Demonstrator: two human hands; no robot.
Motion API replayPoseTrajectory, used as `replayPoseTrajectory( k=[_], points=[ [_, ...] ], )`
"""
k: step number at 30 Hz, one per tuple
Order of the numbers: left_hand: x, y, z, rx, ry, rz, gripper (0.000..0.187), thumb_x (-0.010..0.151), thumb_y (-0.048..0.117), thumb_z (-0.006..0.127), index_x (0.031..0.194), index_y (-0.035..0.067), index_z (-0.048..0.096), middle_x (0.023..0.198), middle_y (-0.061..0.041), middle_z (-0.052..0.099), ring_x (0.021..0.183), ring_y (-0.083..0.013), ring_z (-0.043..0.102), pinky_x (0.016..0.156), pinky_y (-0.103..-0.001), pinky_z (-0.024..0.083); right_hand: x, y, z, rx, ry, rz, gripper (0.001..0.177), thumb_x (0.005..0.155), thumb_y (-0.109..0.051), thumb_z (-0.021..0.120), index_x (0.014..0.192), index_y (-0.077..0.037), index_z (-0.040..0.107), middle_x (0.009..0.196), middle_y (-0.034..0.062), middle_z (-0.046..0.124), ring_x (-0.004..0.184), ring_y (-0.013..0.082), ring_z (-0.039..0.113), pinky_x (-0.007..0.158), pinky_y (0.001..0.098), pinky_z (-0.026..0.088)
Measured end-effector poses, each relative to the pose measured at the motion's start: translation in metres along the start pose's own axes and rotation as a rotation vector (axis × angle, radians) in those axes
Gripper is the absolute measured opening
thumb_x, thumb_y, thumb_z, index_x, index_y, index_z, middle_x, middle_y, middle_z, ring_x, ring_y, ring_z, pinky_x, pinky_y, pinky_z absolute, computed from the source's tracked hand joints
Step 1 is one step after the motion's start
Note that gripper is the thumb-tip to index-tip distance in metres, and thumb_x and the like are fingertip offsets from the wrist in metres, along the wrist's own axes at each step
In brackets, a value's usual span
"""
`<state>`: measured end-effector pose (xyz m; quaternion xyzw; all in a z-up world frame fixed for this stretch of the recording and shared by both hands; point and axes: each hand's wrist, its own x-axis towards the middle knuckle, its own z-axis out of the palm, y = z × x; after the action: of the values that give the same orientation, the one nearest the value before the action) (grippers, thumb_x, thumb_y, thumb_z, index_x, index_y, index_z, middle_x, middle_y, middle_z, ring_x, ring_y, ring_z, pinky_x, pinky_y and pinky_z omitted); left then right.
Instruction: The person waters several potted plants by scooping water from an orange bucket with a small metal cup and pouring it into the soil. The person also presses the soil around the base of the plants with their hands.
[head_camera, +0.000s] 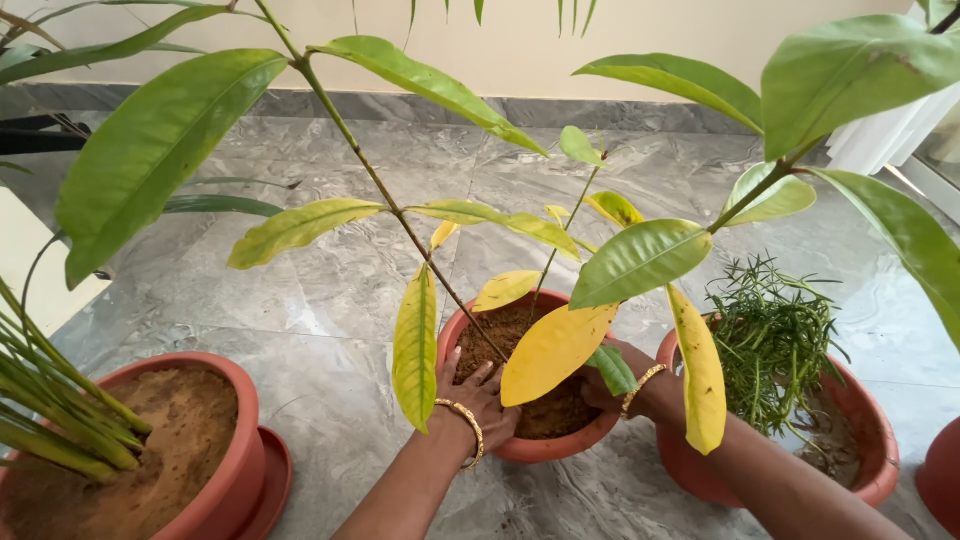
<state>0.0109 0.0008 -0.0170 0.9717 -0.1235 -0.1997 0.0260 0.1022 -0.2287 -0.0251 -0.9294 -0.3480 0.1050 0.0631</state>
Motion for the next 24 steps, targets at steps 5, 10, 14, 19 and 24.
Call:
replayPoseTrajectory(
  k=[5,10,14,19,24],
  points=[
    [0.008,-0.013,0.009,0.099,0.226,0.041,0.070,0.099,0.045,0.035,0.161,0.018,0.017,0.170,-0.007,0.011,0.158,-0.0261,0.011,0.122,-0.061,-0.010,0.005,-0.007,-0.005,-0.004,0.033,0.081,0.039,0.074,-0.006,0.065,0.112,-0.010,0.073,0.112,0.0125,0.071,0.107,0.0332,0.068,0.093,0.0425,0.056],
    [0.021,-0.003,0.005,0.032,0.137,-0.029,0.073,0.099,0.048,0.035,0.164,0.020,0.017,0.171,-0.008,0.012,0.157,-0.0274,0.016,0.125,-0.061,-0.005,0.029,-0.017,0.015,0.034,0.147,0.026,0.039,0.074,-0.008,0.065,0.112,-0.011,0.073,0.112,0.0128,0.071,0.106,0.0335,0.068,0.092,0.0428,0.056],
    [0.034,-0.014,-0.003,0.016,0.010,0.007,0.072,0.100,0.056,0.029,0.163,0.023,0.014,0.172,-0.004,0.008,0.158,-0.0264,0.012,0.125,-0.060,-0.001,0.038,-0.015,0.016,0.008,0.150,0.073,0.038,0.075,-0.009,0.065,0.113,-0.011,0.073,0.112,0.0131,0.070,0.106,0.0338,0.068,0.091,0.0431,0.056],
    [0.038,-0.009,0.006,0.110,0.138,-0.004,0.076,0.101,0.056,0.030,0.164,0.019,0.010,0.173,-0.006,0.007,0.158,-0.0253,0.008,0.124,-0.058,-0.001,0.044,-0.014,0.016,-0.009,0.141,0.092,0.038,0.076,-0.011,0.066,0.113,-0.011,0.073,0.113,0.0134,0.070,0.106,0.0341,0.068,0.091,0.0434,0.056],
    [0.052,-0.013,-0.008,0.193,0.102,-0.038,0.076,0.100,0.055,0.029,0.165,0.022,0.008,0.172,-0.002,0.010,0.158,-0.0226,0.008,0.125,-0.058,-0.002,0.055,-0.012,0.013,-0.008,0.164,0.097,0.038,0.076,-0.012,0.066,0.114,-0.012,0.072,0.113,0.0137,0.070,0.105,0.0344,0.068,0.090,0.0437,0.056]
  ],
)
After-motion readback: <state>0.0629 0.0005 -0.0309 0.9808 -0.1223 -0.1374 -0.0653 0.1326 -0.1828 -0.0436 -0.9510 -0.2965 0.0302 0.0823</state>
